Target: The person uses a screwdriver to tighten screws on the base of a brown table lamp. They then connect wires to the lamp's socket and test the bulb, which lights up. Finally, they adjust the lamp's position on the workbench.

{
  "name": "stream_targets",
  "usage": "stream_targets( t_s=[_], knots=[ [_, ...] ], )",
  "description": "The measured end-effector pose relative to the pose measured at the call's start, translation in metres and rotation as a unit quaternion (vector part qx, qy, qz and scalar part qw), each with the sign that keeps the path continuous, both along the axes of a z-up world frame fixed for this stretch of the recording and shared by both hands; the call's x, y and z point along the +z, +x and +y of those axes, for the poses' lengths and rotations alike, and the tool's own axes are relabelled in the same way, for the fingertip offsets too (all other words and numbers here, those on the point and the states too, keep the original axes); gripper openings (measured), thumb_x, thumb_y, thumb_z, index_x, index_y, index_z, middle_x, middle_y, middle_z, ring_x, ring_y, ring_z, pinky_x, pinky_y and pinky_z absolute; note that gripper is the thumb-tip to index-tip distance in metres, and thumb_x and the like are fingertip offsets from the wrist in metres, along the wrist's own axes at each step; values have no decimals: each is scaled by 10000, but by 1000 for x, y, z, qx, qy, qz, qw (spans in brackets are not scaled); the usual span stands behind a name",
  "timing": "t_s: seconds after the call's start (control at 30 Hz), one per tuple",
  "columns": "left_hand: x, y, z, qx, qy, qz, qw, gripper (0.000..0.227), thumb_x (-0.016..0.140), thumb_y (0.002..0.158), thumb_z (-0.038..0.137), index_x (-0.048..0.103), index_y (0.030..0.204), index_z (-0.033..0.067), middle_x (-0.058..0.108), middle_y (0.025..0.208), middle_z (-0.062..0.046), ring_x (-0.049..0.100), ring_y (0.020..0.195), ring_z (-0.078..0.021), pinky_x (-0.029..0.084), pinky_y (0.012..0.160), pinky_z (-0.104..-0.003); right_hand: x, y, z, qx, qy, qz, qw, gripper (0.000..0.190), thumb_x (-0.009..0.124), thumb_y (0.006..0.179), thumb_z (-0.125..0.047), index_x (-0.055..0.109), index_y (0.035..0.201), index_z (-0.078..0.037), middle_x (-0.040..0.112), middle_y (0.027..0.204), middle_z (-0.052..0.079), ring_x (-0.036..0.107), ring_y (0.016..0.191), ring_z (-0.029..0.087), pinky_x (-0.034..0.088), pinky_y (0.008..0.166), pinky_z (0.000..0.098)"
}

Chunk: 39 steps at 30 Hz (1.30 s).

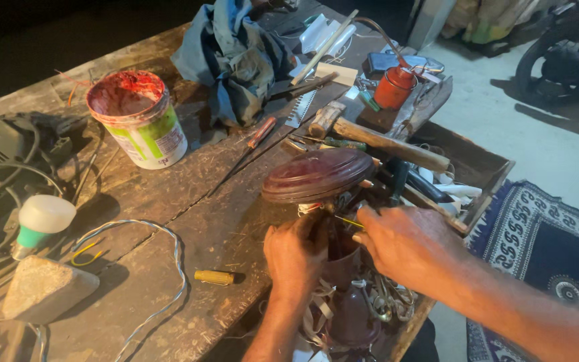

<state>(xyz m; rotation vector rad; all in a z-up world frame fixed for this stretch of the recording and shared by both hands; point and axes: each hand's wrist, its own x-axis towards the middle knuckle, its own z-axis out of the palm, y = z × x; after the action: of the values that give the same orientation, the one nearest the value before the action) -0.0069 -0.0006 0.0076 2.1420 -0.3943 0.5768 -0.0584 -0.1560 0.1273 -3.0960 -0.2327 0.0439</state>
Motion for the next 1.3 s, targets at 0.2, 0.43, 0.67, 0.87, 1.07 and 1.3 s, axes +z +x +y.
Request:
stream_targets(
  t_s=[0.2, 0.43, 0.67, 0.87, 1.07, 1.3],
  knots=[
    [-7, -1, 2, 1, -3, -18, 1000, 149, 762, 798, 201, 800, 934, 154, 721, 725, -91, 675, 688, -317, 437, 634, -469, -14, -25, -32, -71, 28, -24, 997, 322, 706, 880, -410, 662, 1080, -161, 682, 687, 165, 693, 655, 409, 553, 601, 530],
    [-6, -1, 1, -6, -21, -26, 999, 160, 765, 793, 169, 790, 949, 140, 708, 722, -90, 661, 671, -309, 439, 634, -450, -53, -47, -69, -138, 129, 4, 982, 354, 702, 881, -419, 676, 1138, -176, 707, 693, 114, 731, 559, 306, 573, 545, 456],
    [-1, 1, -1, -2, -19, -23, 1000, 172, 778, 773, 135, 798, 945, 137, 696, 680, -89, 651, 635, -299, 423, 612, -442, -70, -53, -72, -123, 195, -7, 973, 344, 716, 875, -393, 684, 1117, -150, 747, 704, 101, 731, 535, 283, 549, 529, 442],
    [-6, -4, 3, -17, -27, -35, 999, 160, 784, 799, 123, 798, 959, 125, 729, 729, -85, 669, 663, -292, 448, 639, -434, -67, -57, -67, -148, 261, -28, 953, 296, 727, 868, -340, 706, 1084, -139, 749, 658, 110, 736, 518, 265, 536, 511, 428],
    [-20, -25, 22, 28, -93, 12, 995, 297, 821, 691, 128, 707, 945, 23, 706, 875, -147, 641, 838, -351, 516, 737, -435, -90, -70, -65, -171, 301, -74, 935, 314, 706, 871, -285, 667, 1133, -116, 710, 733, 102, 711, 635, 237, 549, 564, 391],
    [-8, -27, 29, 33, 6, -26, 999, 224, 786, 738, 87, 731, 953, 61, 698, 878, -113, 653, 863, -352, 476, 735, -487, -124, -80, -61, -256, 402, -1, 879, 302, 762, 866, -292, 674, 1075, -94, 702, 798, 95, 693, 646, 194, 532, 565, 363]
  ],
)
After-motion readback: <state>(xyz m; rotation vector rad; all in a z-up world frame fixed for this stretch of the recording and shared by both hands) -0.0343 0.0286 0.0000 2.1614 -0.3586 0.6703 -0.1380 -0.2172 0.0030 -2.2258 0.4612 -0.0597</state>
